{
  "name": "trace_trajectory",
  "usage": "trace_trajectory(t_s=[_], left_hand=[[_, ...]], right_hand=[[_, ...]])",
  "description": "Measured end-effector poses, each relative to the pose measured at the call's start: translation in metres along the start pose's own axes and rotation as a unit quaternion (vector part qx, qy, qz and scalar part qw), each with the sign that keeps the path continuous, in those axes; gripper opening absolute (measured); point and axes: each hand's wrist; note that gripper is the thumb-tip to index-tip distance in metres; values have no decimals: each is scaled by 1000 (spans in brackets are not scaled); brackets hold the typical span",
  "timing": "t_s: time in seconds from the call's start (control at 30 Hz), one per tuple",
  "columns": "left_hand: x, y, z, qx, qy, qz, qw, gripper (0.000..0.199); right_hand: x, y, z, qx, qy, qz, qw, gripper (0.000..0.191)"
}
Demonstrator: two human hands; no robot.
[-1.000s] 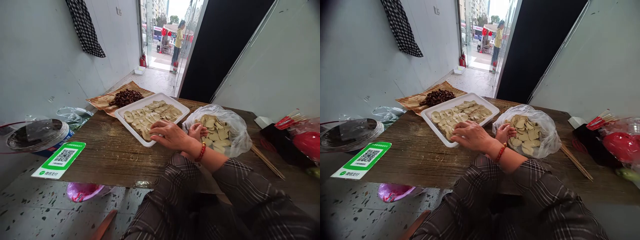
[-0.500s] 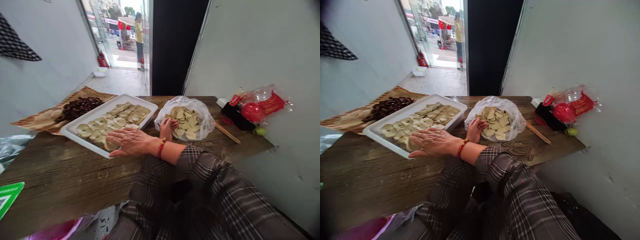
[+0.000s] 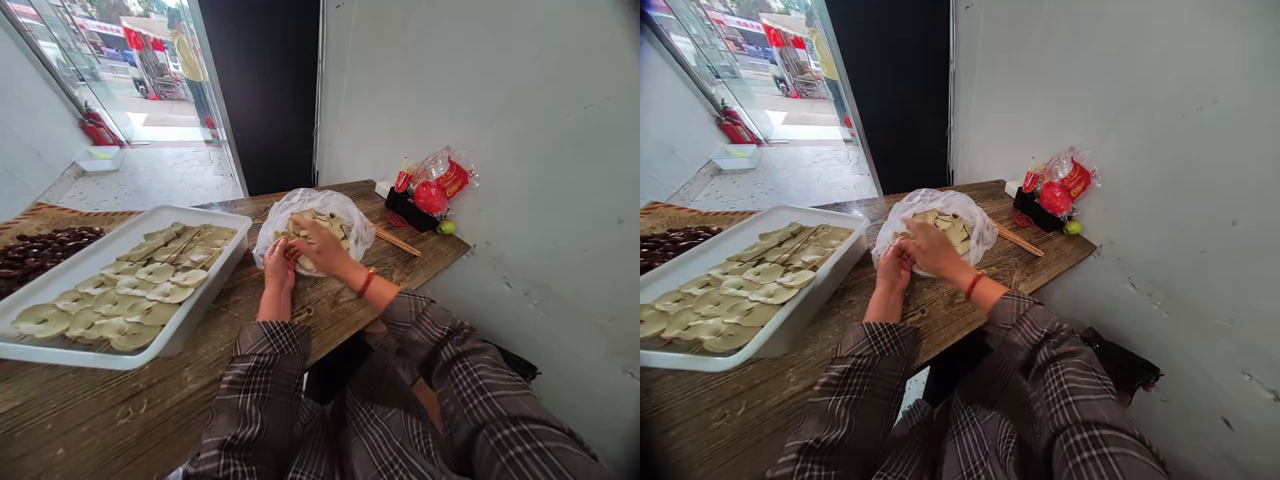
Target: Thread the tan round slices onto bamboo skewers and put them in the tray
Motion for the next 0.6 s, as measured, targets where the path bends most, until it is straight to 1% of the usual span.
trace_trajectory(t_s=[0.07, 0.1, 0.13, 0.2, 0.27, 0.3, 0.37, 0.47, 0.53, 0.6], left_hand=[[2, 2, 0, -13, -7, 10, 1000, 15], [2, 2, 0, -12, -10, 11, 1000, 17], [3, 3, 0, -11, -12, 11, 1000, 17], [3, 4, -1, -10, -9, 13, 1000, 17], [2, 4, -2, -15, -2, 18, 1000, 16], [2, 4, -2, -18, 1, 21, 1000, 15], [2, 5, -3, -22, 7, 24, 999, 14], [2, 6, -4, -19, 10, 18, 1000, 13], [3, 7, -4, -18, 8, 16, 1000, 12], [3, 7, -5, -18, 0, 16, 1000, 12]], right_hand=[[46, 20, -39, 88, 3, 77, 993, 48], [67, 31, -58, 130, 17, 116, 985, 48], [85, 42, -75, 154, 45, 159, 974, 48], [115, 61, -103, 154, 132, 258, 945, 48], [136, 77, -121, 148, 160, 293, 931, 49], [144, 83, -126, 141, 171, 303, 927, 51], [157, 92, -130, 119, 192, 320, 920, 54], [171, 96, -126, 79, 223, 336, 912, 62], [180, 97, -122, 47, 264, 356, 895, 66], [188, 98, -120, 28, 300, 375, 877, 64]])
Point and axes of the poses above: each hand's wrist, its own y-axis away from the middle knuckle, its own z-axis out of the palm, x = y × z, and after that the axes turned 14 degrees about -y, right-handed
